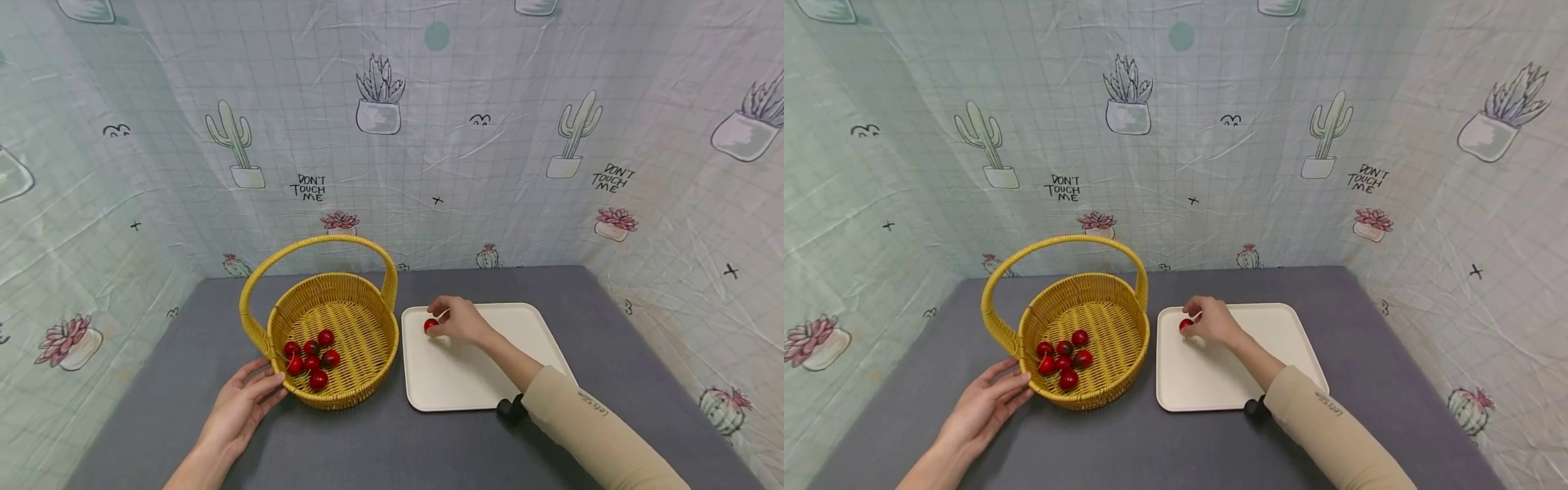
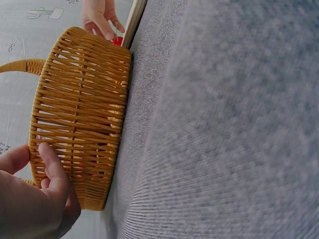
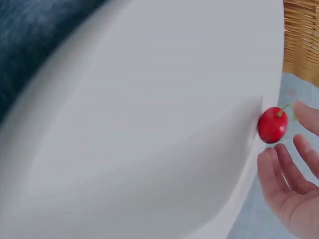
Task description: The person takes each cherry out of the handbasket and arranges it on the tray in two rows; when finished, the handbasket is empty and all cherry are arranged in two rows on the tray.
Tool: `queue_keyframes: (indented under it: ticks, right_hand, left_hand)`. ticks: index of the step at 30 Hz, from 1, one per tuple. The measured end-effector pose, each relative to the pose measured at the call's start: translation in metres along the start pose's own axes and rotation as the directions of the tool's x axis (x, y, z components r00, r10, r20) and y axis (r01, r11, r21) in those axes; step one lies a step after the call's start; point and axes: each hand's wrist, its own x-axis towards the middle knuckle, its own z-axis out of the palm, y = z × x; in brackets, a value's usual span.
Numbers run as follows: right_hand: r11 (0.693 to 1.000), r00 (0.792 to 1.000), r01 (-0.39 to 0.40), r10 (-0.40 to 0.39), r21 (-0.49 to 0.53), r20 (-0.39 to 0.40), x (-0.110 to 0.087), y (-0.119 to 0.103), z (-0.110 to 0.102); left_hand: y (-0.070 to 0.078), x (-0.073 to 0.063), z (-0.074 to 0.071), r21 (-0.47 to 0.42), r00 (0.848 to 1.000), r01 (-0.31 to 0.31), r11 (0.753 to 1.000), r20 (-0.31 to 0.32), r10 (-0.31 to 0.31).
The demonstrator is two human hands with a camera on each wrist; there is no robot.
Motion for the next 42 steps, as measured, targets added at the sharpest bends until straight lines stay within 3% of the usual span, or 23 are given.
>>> queue_keyframes:
  ticks: [13, 21, 29, 35, 42]
  right_hand:
    - [0.994, 0.994, 0.106, -0.105, -0.034, 0.027, -0.007, -0.046, -0.017]
    - [0.982, 0.977, 0.190, -0.188, -0.008, 0.106, -0.009, -0.073, -0.009]
    - [0.965, 0.952, 0.260, -0.251, -0.029, 0.175, 0.000, -0.097, 0.010]
    - [0.943, 0.924, 0.329, -0.311, -0.047, 0.223, 0.012, -0.109, 0.028]
    - [0.910, 0.852, 0.414, -0.385, -0.008, 0.355, 0.023, -0.116, 0.050]
  left_hand:
    - [0.000, 0.001, 0.000, -0.016, 1.000, -0.001, 1.000, -0.005, 0.001]
    - [0.000, 0.000, 0.001, -0.011, 1.000, -0.010, 1.000, 0.003, 0.010]
    - [0.001, -0.001, 0.000, -0.013, 1.000, -0.009, 1.000, 0.007, 0.009]
    - [0.000, -0.001, -0.001, -0.014, 1.000, -0.012, 1.000, 0.009, 0.012]
    - [0.000, 0.000, -0.001, -0.010, 1.000, -0.008, 1.000, 0.007, 0.008]
